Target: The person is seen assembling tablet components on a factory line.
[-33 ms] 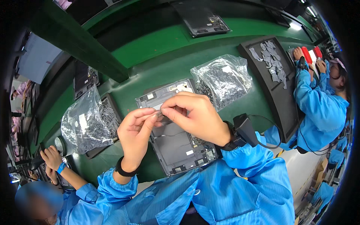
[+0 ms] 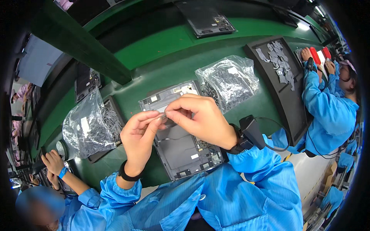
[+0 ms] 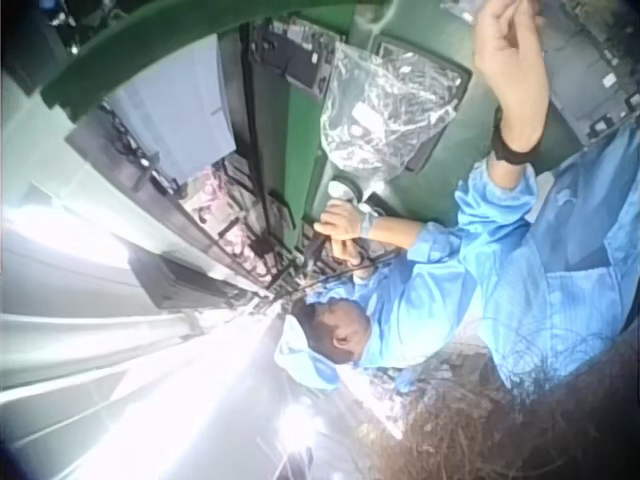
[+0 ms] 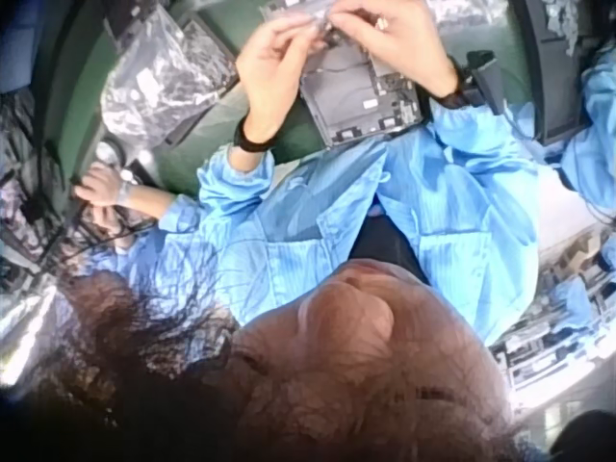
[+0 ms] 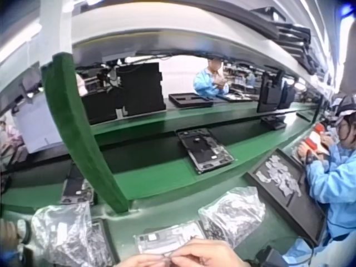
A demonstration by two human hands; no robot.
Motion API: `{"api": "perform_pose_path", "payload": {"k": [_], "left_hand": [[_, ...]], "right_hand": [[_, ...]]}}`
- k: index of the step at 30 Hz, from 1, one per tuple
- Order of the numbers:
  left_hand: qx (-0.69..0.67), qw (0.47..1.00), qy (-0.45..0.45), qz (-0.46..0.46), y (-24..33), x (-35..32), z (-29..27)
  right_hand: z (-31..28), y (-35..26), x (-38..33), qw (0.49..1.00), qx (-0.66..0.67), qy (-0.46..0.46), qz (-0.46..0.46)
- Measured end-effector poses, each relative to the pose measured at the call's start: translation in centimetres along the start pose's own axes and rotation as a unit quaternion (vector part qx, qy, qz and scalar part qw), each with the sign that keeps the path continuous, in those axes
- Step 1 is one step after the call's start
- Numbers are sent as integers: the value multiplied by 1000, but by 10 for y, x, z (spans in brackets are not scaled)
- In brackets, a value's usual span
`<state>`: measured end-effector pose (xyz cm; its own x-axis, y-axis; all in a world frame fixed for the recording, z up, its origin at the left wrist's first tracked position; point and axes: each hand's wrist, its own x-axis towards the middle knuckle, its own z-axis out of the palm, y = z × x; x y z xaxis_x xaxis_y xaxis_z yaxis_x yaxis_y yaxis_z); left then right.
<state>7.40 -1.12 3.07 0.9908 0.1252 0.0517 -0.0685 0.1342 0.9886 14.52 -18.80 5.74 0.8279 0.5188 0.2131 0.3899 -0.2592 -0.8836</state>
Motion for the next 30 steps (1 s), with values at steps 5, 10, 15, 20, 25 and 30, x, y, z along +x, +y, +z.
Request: {"api": "perform_pose_path", "payload": {"k": [5,10,15,20,25,30], "left_hand": [[46,999,-3,16,-1,4,6],[51,999,-10,2,-3,9,9],[169,984,-33,54,-12,18,10],[76,996,-48,-17,-17,41,18],[406,897,-87,153,-4,81,6],[537,812,-116,197,-33,107,9]], "right_hand": [[-3,6,1,1000,14,4,-11],[-5,12,2,998,-30,13,-58],[-11,19,6,967,-182,16,-179],[-24,39,11,952,-236,5,-193],[-32,71,37,895,-359,37,-263],[-25,95,42,867,-426,6,-259]]}}
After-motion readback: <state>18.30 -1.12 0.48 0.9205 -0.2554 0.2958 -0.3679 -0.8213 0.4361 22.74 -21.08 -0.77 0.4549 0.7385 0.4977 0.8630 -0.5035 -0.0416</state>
